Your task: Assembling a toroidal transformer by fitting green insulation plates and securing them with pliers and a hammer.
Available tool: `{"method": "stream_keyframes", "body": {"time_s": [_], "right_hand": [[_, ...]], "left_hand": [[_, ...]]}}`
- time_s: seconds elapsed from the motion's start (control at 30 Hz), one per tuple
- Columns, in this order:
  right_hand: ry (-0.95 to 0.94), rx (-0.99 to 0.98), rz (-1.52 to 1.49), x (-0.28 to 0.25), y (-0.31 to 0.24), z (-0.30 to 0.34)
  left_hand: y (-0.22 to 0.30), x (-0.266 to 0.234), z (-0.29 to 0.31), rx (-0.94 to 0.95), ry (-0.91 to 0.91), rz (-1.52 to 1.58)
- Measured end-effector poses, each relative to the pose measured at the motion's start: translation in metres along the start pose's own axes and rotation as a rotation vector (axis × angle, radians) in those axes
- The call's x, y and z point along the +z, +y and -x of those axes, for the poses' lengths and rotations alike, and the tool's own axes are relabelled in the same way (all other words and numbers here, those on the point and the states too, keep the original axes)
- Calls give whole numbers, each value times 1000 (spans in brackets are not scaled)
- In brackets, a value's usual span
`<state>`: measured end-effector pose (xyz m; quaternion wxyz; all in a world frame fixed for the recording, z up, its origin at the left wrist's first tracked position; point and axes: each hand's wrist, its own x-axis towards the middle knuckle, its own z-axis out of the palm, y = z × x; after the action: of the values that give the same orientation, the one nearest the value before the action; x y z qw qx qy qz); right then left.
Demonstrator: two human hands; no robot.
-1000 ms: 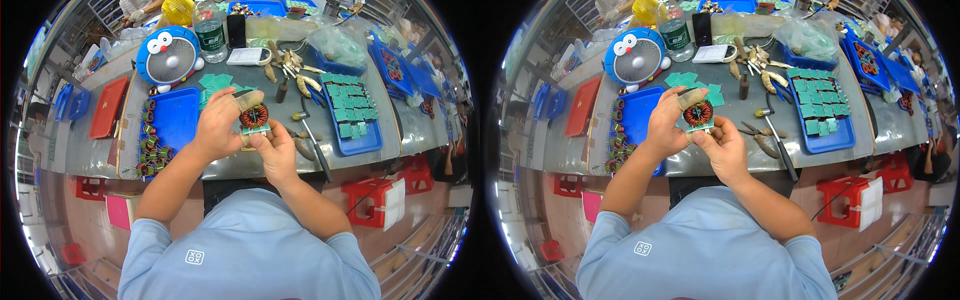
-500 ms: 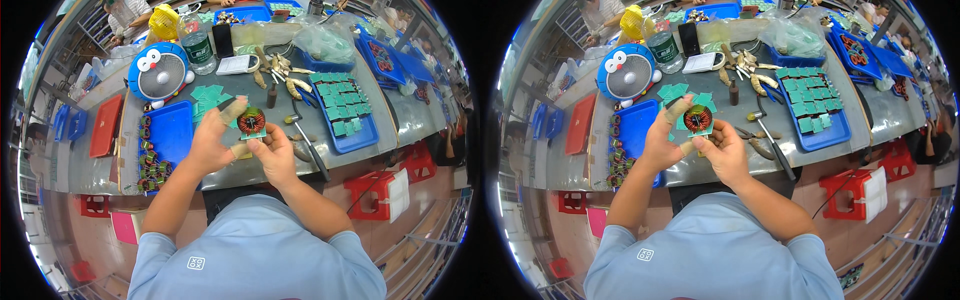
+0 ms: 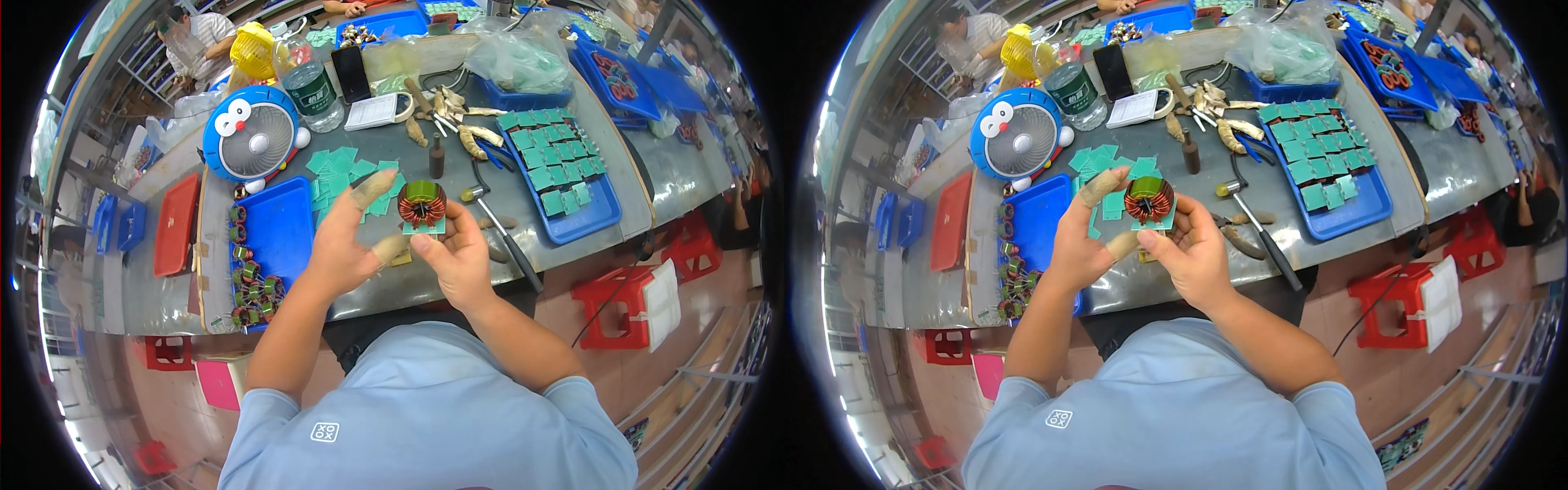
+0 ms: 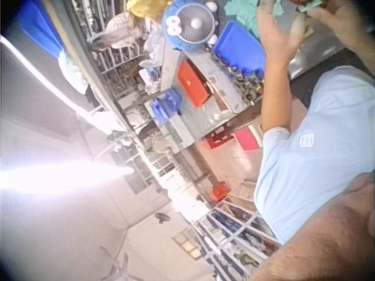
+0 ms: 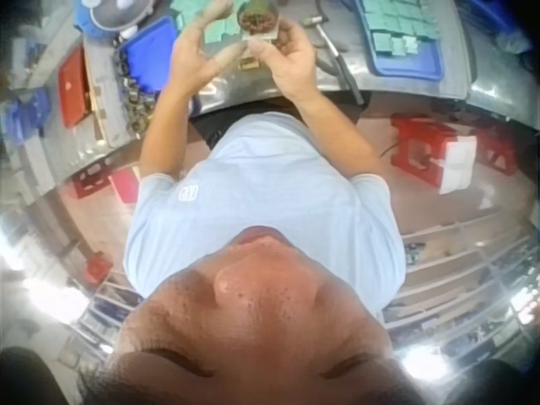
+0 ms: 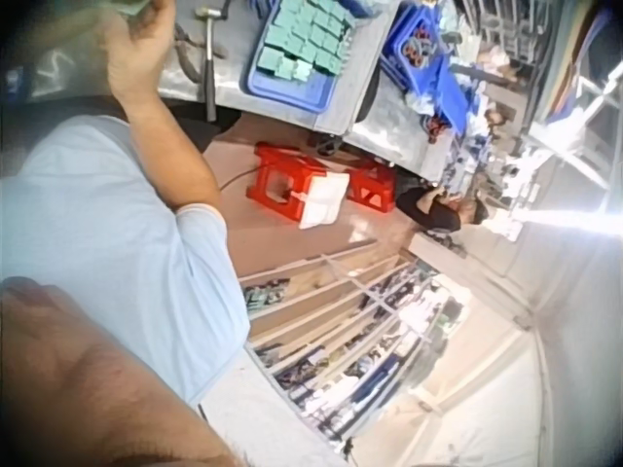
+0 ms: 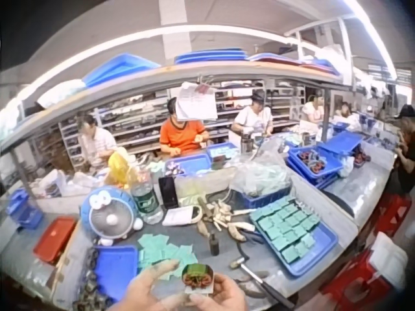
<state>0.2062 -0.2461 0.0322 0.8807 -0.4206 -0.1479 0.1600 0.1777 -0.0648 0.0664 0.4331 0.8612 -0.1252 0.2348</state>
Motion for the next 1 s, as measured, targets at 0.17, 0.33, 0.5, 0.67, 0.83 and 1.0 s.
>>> {"method": "stream_keyframes", "body": {"time_s": [0.17,0.33,0.5,0.67,0.83,1.0], "right_hand": [[-39,63,-63,-9,3,-8],[-79,184,-156,-21,5,-10],[-201,274,-354,-43,1,-8],[-200,275,-441,-66,-26,0],[-12,40,-32,-104,-60,11],[455,-261,853,-204,-135,37]], "left_hand": [[2,-19,20,-93,-26,114],[6,-26,29,-240,-48,56],[3,-19,37,-293,-86,36],[-5,-6,34,-290,-98,43],[-9,-6,42,-299,-110,-4],[-16,-4,41,-297,-128,-13]]}}
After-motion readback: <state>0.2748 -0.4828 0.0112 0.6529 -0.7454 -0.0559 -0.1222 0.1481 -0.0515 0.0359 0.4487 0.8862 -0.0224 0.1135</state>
